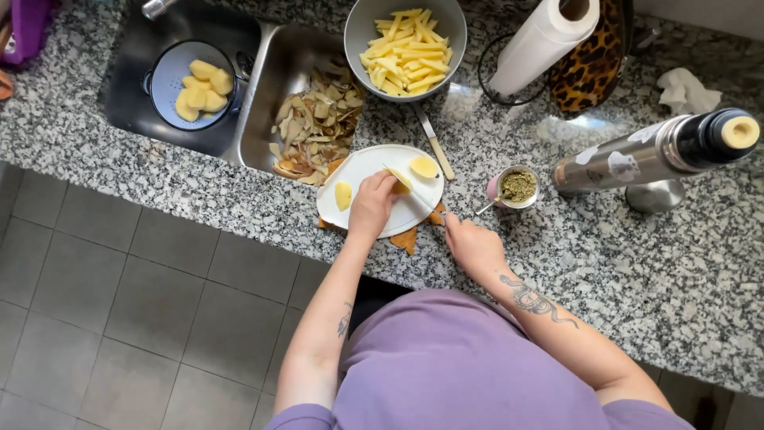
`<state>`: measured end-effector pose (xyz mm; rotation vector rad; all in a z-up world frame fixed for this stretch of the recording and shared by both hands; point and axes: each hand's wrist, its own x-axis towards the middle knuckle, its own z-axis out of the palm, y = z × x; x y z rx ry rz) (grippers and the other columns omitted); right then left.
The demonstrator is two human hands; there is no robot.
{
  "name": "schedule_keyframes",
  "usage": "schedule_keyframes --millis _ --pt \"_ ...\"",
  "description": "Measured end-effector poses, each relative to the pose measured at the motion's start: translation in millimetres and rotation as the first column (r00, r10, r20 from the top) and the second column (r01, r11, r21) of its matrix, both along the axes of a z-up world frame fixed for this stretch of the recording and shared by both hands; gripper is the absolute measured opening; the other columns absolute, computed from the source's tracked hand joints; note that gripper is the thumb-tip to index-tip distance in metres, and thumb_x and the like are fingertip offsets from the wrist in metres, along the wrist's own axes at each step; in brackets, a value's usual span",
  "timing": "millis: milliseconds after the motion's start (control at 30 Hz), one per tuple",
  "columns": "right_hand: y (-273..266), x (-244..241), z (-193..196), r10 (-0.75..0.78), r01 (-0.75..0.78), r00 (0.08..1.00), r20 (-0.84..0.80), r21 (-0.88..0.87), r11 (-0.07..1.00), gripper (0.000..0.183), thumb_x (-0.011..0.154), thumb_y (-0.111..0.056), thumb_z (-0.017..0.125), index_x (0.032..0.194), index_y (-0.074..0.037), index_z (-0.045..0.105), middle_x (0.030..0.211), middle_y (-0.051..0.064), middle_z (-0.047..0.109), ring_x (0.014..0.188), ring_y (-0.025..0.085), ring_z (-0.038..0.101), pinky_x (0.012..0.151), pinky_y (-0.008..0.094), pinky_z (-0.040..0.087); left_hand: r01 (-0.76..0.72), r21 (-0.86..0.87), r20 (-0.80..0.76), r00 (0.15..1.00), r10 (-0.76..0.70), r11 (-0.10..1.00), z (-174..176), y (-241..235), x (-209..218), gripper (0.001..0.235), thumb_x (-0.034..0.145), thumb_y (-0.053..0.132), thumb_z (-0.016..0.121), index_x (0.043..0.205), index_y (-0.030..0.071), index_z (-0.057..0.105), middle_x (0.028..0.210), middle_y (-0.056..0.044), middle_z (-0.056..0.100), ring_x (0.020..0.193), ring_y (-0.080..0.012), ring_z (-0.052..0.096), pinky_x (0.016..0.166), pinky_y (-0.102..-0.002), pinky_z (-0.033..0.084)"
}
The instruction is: The person slices peeled potatoes into thin strips on a white cutting board using a knife. They periodically transfer the cut potato strips into a gray bowl and rinse the remaining potato pieces in a colander under running water.
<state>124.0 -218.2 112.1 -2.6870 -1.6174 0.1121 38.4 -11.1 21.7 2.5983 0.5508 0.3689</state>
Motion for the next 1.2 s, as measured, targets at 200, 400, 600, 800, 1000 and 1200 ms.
schedule_keyframes --millis 200,400,600,800,1000,1200 --pt "11.5 2.7 -0.3 0.052 -0.054 0.998 -0.029 -0.053 0.997 0.014 0.092 -0.016 0.048 0.08 -0.011 0.051 0.048 0.004 0.051 0.036 0.018 0.055 0.034 0.03 0.046 -0.015 -0.033 0.005 1.0 0.015 0.999 2.4 2.0 2.3 0.028 0.082 0.013 0.065 0.109 0.016 0.057 0.111 0.0 0.053 0.107 -0.0219 0.054 0.093 -0.032 0.048" --pt "57.7 9.6 -43.8 -0.009 0.036 0.958 -0.287 0.09 0.995 0.013 0.094 -0.016 0.045 0.087 -0.006 0.049 0.052 0.014 0.055 0.045 0.032 0.061 0.038 0.041 0.05 -0.017 -0.025 -0.012 1.0 0.017 1.0 -0.9 1.5 1.3 0.028 0.083 0.012 0.063 0.111 0.016 0.057 0.112 0.0 0.053 0.107 -0.0223 0.054 0.094 -0.032 0.047" --pt "37.3 11.3 -23.4 -0.06 0.045 0.949 -0.309 -0.055 0.997 0.017 0.094 -0.027 0.04 0.092 -0.011 0.045 0.062 0.016 0.06 0.059 0.041 0.065 0.051 0.05 0.052 -0.014 -0.009 -0.026 1.0 0.013 1.0 -11.2 3.1 1.5 0.028 0.082 0.007 0.062 0.109 0.014 0.056 0.115 -0.005 0.055 0.107 -0.0264 0.054 0.095 -0.035 0.046" --pt "40.1 9.1 6.8 -0.027 0.003 0.932 -0.361 -0.067 0.998 0.015 0.094 -0.019 0.04 0.091 -0.007 0.048 0.058 0.019 0.059 0.055 0.04 0.064 0.047 0.046 0.052 -0.029 -0.031 -0.015 0.999 0.028 0.999 -1.4 3.3 1.0 0.029 0.08 0.008 0.065 0.108 0.013 0.057 0.114 -0.004 0.055 0.105 -0.0257 0.055 0.091 -0.034 0.049" --pt "71.8 12.1 -21.8 -0.037 0.026 0.931 -0.362 -0.035 0.999 0.015 0.095 -0.014 0.041 0.091 -0.003 0.051 0.054 0.011 0.057 0.047 0.028 0.062 0.042 0.036 0.05 -0.045 -0.016 -0.019 0.999 0.044 0.999 -1.1 1.2 0.6 0.028 0.08 0.015 0.066 0.107 0.015 0.057 0.112 -0.001 0.054 0.103 -0.0225 0.056 0.086 -0.032 0.051" --pt "58.5 13.6 -24.1 0.016 -0.009 0.938 -0.345 0.023 1.0 0.014 0.095 -0.017 0.04 0.086 -0.009 0.047 0.047 0.009 0.052 0.039 0.024 0.057 0.037 0.031 0.046 -0.078 -0.061 -0.011 0.997 0.077 0.995 -4.7 -1.6 -1.1 0.027 0.08 0.011 0.067 0.104 0.012 0.056 0.112 -0.002 0.051 0.1 -0.0243 0.056 0.088 -0.033 0.05"
